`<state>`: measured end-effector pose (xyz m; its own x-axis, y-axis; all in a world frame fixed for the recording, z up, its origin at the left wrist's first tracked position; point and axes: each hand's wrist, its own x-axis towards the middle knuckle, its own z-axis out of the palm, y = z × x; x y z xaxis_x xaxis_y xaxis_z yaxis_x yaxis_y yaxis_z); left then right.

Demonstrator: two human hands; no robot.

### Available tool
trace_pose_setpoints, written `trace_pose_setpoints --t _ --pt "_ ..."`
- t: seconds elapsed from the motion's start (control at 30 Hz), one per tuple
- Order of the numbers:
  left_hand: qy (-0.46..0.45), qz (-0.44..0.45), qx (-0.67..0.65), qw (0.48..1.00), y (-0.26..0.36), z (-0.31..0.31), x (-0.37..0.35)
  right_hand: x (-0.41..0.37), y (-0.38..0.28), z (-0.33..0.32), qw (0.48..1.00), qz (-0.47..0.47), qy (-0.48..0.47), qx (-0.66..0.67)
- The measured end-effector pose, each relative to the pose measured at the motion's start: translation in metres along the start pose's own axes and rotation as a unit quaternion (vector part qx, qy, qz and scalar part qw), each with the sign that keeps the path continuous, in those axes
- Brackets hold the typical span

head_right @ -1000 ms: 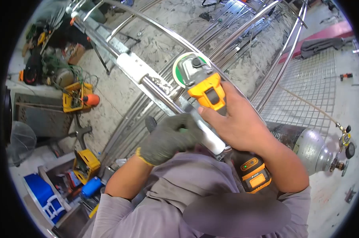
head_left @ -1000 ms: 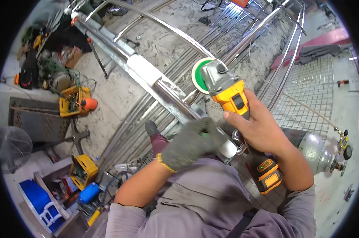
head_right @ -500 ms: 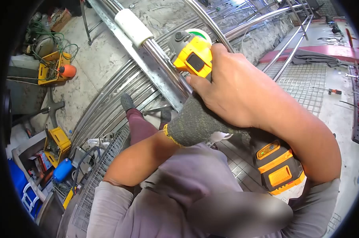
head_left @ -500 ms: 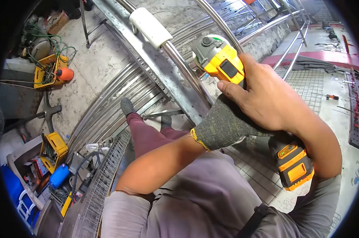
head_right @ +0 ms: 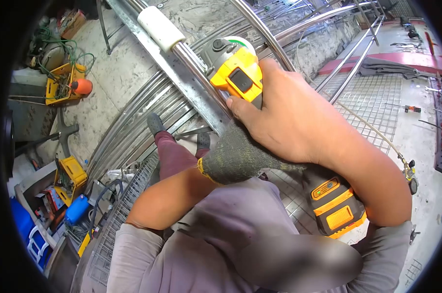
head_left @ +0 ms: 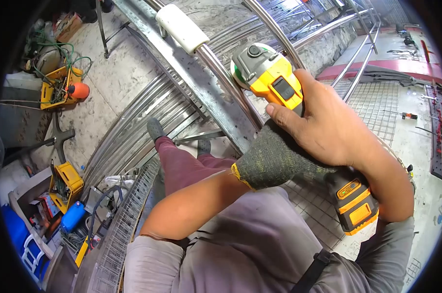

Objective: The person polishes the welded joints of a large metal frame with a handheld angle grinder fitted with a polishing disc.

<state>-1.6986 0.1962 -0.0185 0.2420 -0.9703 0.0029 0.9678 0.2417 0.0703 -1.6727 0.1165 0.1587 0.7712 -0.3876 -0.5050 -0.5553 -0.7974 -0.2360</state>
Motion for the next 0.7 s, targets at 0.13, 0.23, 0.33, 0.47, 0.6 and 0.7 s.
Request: trace_pose_setpoints --t 0.13,0.23,0.33,0.47,0.6,0.7 --pt "-0.076 0.017 0.067 0.995 -0.009 -0.012 -0.012 -0.010 0.011 0.012 0.998 -0.005 0.009 0.059" --pt "-0.134 0.054 0.167 0.975 -0.017 -0.018 -0.019 -0.019 0.022 0.026 0.997 -0.018 0.024 0.070" --pt "-0.129 0.050 0.290 0.947 -0.020 -0.022 -0.025 -0.024 0.031 0.032 0.995 -0.032 0.028 0.089" --pt "-0.061 -0.009 0.185 0.981 -0.017 -0.013 -0.024 -0.020 0.025 0.028 0.994 -0.003 0.000 0.112" --pt "-0.046 -0.012 0.376 0.926 0.014 0.002 -0.023 -0.008 0.024 0.033 0.996 -0.050 0.055 0.056" --pt "-0.065 0.010 0.413 0.908 0.010 -0.014 -0.023 -0.006 0.022 0.031 0.996 -0.032 0.046 0.063"
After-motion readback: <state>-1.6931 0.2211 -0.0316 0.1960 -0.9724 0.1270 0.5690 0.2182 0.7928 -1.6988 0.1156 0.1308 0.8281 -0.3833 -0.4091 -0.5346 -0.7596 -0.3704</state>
